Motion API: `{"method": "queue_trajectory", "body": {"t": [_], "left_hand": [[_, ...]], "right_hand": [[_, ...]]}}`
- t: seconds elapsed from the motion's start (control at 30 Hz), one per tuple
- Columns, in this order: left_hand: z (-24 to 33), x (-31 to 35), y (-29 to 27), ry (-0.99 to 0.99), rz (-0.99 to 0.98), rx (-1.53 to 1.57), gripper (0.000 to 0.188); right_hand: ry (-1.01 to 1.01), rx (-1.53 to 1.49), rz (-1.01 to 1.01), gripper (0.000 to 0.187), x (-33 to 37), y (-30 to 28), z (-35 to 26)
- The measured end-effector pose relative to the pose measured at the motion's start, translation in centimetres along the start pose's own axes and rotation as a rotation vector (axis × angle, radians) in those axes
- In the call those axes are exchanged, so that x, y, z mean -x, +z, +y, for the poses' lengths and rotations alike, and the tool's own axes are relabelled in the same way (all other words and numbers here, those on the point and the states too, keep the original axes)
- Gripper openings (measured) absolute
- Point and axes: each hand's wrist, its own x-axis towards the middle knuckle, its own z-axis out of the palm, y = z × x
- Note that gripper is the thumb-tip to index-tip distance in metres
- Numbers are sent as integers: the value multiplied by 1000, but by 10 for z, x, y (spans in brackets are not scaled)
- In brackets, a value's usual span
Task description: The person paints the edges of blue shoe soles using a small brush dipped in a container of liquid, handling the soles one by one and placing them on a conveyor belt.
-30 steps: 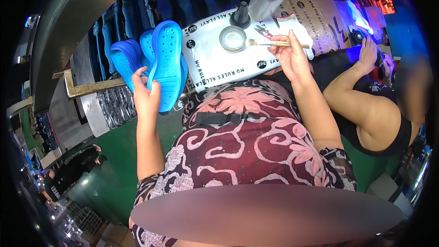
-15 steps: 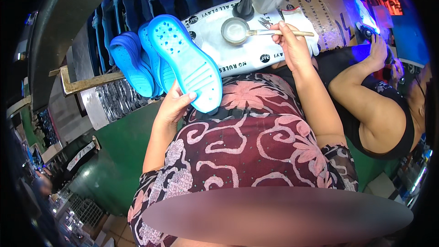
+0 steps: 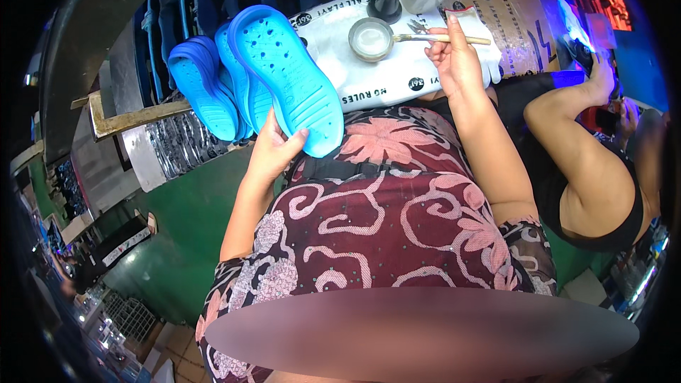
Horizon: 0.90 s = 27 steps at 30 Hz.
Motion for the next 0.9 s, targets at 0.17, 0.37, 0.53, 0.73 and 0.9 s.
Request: {"method": "queue_trajectory", "body": {"t": [0.17,0.37,0.53,0.73,0.9], "left_hand": [[-3,2,-4,3,-64,-75,68],[6,-1,-3,53,33,-23,66],[11,-16,8,211,109,-74,63],[6,-26,14,257,184,-105,63],[-1,-26,14,278,263,-263,61]], "right_hand": [[58,-90,35,48,5,0,-1],[-151,112,-98,38,5,2,2],[-499,587,-278,27,9,20,3],[-561,736,-300,25,-5,34,15],[-611,824,-275,25,-24,34,33]]}}
